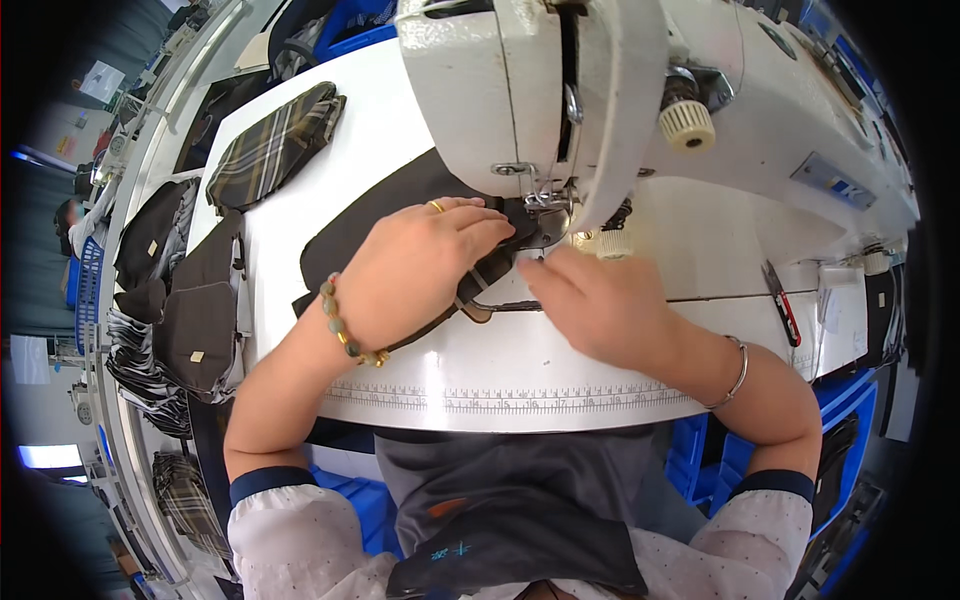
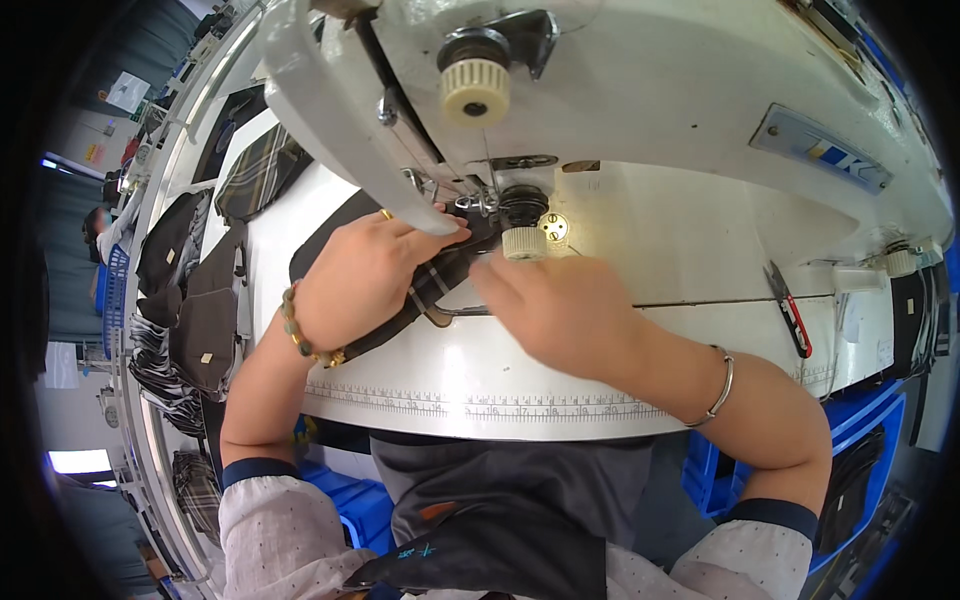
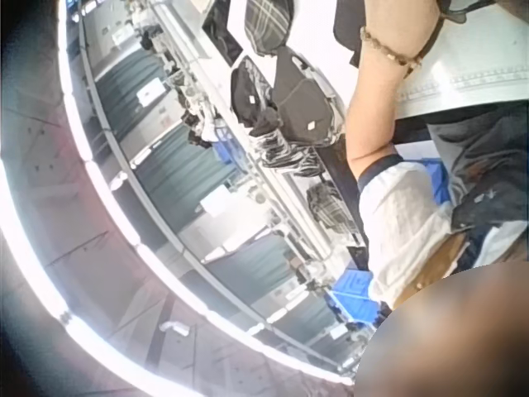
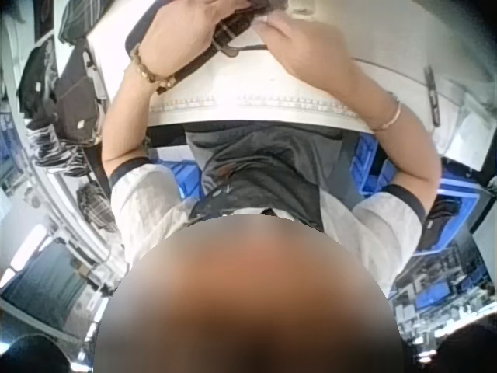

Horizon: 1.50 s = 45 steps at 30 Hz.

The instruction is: Sewing small brown leather pouch components using an industrial sewing machine.

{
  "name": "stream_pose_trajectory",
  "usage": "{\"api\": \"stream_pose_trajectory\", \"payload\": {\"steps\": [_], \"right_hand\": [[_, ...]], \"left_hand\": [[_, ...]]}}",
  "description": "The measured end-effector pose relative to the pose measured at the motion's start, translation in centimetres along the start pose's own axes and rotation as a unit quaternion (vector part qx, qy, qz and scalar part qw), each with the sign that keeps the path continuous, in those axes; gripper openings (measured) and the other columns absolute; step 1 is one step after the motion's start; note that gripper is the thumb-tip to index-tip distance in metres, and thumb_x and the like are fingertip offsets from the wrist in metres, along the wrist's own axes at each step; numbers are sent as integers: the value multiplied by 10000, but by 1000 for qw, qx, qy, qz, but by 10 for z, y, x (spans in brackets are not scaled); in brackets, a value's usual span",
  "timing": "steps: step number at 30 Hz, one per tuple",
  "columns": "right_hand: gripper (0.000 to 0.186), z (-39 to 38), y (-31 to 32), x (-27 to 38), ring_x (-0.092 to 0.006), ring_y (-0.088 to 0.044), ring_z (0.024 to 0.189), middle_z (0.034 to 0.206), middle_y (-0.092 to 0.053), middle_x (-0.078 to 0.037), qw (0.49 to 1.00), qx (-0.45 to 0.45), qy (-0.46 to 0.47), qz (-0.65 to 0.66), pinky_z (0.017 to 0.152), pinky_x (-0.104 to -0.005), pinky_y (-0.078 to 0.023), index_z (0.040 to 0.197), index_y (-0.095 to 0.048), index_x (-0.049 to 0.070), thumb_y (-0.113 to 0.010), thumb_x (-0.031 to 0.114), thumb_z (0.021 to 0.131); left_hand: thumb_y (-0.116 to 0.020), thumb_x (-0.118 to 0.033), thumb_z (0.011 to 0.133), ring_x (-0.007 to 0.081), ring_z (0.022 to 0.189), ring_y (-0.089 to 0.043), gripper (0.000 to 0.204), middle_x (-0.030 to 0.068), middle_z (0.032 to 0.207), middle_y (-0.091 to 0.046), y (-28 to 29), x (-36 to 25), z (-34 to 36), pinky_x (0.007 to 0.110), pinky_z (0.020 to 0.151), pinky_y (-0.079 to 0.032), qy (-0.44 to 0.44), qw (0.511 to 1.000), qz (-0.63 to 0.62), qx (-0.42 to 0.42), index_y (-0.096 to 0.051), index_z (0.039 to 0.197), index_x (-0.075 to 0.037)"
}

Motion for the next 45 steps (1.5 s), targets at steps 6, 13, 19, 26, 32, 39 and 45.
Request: {"api": "stream_pose_trajectory", "payload": {"steps": [6, 13, 19, 26, 32, 39, 45], "right_hand": [[434, 6, 3, 21, -146, -616, 521, 1307, -652, -133, 998, 40, 37, 38, 446, -291, -485, 1266, -658, 33, -656, 165, 853], [436, -3, 9, 32, -121, -577, 486, 1282, -675, -134, 995, 71, 47, 58, 418, -273, -462, 1235, -687, 34, -669, 141, 813], [417, -5, 3, 25, -109, -584, 508, 1270, -677, -152, 995, 21, 84, 59, 429, -258, -459, 1198, -703, 29, -699, 137, 795], [369, 2, 8, 20, -163, -615, 503, 1256, -674, -189, 996, 55, 12, 65, 420, -288, -480, 1193, -677, 5, -639, 158, 860], [376, 1, 12, 22, -176, -628, 495, 1210, -695, -172, 995, 60, 1, 82, 398, -312, -485, 1211, -671, -2, -597, 150, 875], [385, 1, 11, 22, -176, -618, 481, 1133, -708, -136, 995, 60, -2, 82, 399, -315, -482, 1212, -665, -9, -605, 151, 868], [381, 1, 12, 22, -169, -606, 464, 1129, -712, -138, 995, 58, -1, 79, 399, -314, -476, 1214, -660, -17, -613, 158, 879]], "left_hand": [[-628, 32, 709, 286, 1017, -666, 412, 87, 1056, -727, 0, 4, 6, 383, 904, -523, -10, 999, 8, -34, -741, 1085, -95], [-673, -89, 737, 170, 1015, -606, 293, -32, 953, -700, -21, -3, 5, 324, 849, -451, -63, 985, 42, -154, -743, 1022, -95], [-695, -87, 711, 172, 987, -595, 287, -42, 931, -688, -35, 8, 11, 320, 847, -436, -58, 985, 34, -156, -771, 984, -134], [-702, -105, 685, 182, 952, -611, 284, -46, 907, -679, -41, 13, 9, 324, 870, -435, -3, 991, -10, -131, -789, 948, -166], [-690, -160, 722, 174, 1002, -619, 356, -55, 981, -657, -30, -4, 9, 350, 824, -427, -70, 982, 125, -122, -780, 1066, -183], [-675, -158, 785, 173, 937, -566, 169, -32, 837, -590, -29, -13, 11, 315, 865, -465, -74, 977, 140, -141, -758, 919, -100], [-663, -148, 823, 177, 886, -548, 158, -24, 833, -591, -33, -14, 11, 302, 769, -458, -64, 977, 151, -136, -760, 930, -82]]}}
Point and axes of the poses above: each hand's wrist, its own z-axis towards the middle knuckle, its own y-axis out of the back of the hand, x = y × z, the point moved 1 cm from there along z, towards the middle knuckle
